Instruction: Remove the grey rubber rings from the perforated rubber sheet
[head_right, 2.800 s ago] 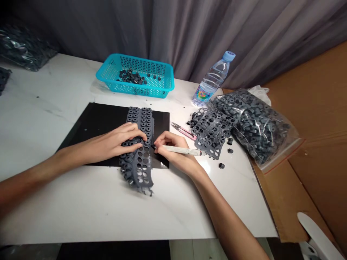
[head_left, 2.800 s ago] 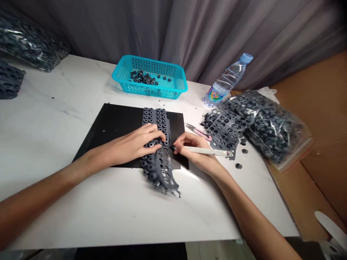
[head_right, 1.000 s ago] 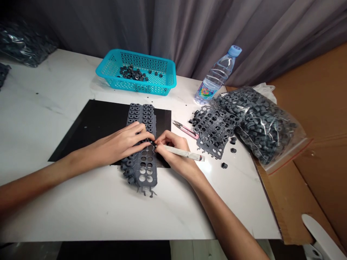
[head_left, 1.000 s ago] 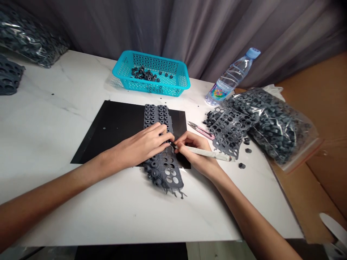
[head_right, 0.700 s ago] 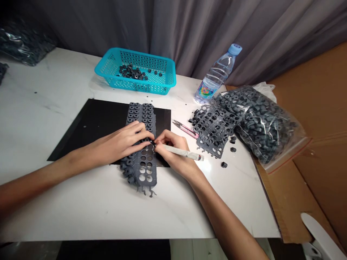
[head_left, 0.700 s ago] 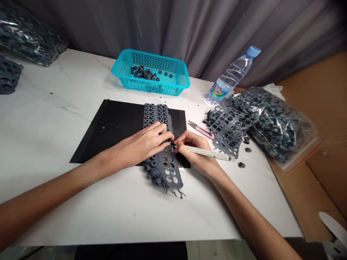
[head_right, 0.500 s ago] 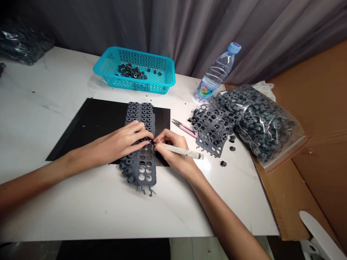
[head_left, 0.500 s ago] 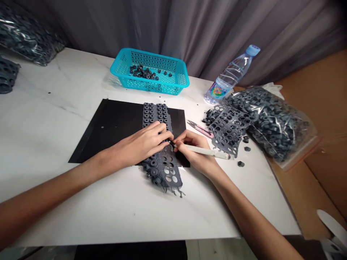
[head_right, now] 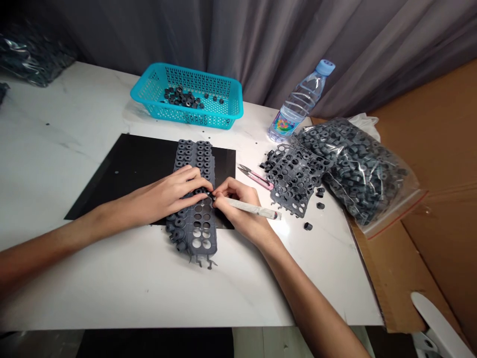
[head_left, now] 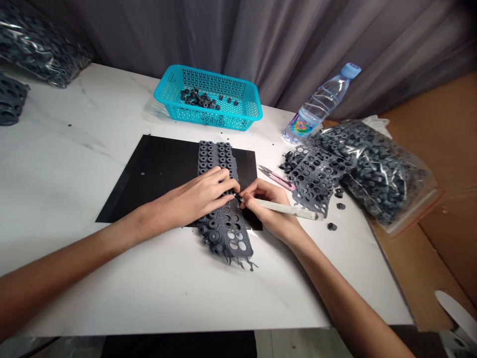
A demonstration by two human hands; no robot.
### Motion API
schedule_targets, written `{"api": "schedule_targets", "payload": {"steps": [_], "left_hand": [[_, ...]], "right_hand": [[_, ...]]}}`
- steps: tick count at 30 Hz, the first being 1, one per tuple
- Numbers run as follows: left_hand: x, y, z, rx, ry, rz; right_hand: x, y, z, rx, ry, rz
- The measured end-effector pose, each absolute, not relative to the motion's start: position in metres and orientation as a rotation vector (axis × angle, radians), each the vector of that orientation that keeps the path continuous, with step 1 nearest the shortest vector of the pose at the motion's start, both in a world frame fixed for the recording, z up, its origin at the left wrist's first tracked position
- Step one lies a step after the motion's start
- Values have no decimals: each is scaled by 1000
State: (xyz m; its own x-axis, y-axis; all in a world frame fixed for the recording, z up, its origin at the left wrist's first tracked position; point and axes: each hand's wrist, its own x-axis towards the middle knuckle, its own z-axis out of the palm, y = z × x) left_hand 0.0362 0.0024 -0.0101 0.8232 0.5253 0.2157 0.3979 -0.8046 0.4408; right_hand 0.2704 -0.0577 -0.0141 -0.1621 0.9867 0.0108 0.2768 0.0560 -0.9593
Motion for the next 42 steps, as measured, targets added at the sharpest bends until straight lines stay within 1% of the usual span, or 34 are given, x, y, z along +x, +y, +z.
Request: {"api": "schedule_targets", "payload": {"steps": [8,11,13,16,18,19,23,27,30,34,38,42], "left_hand": [[34,0,-6,2606,661,461],[37,-4,-9,2497,678,509],[41,-5,-12,2212,777,647],[45,-1,-15,1460,931,992],[42,4,-14,1085,911,1111],[39,6,-12,996,873,1132],[26,12,5,852,753,1093],[21,9,18,668,732,929],[24,4,17,608,740,849],[27,-1,12,625,737,782],[25,-2,15,664,752,783],[25,-1,15,887,809,751]], "right_hand": [[270,-61,-12,-1337,-1656,1069],[267,-63,-11,-1347,-1669,1038],[265,-64,-11,-1362,-1677,1018],[264,-67,-12,-1404,-1700,979],[265,-68,-14,-1416,-1689,975],[266,-68,-15,-1411,-1669,992],[273,-66,-17,-1341,-1535,1114],[278,-59,-13,-1314,-1433,1026],[278,-56,-10,-1331,-1428,972],[273,-56,-13,-1329,-1438,981],[271,-54,-19,-1307,-1461,1010],[273,-52,-18,-1296,-1530,1004]]}}
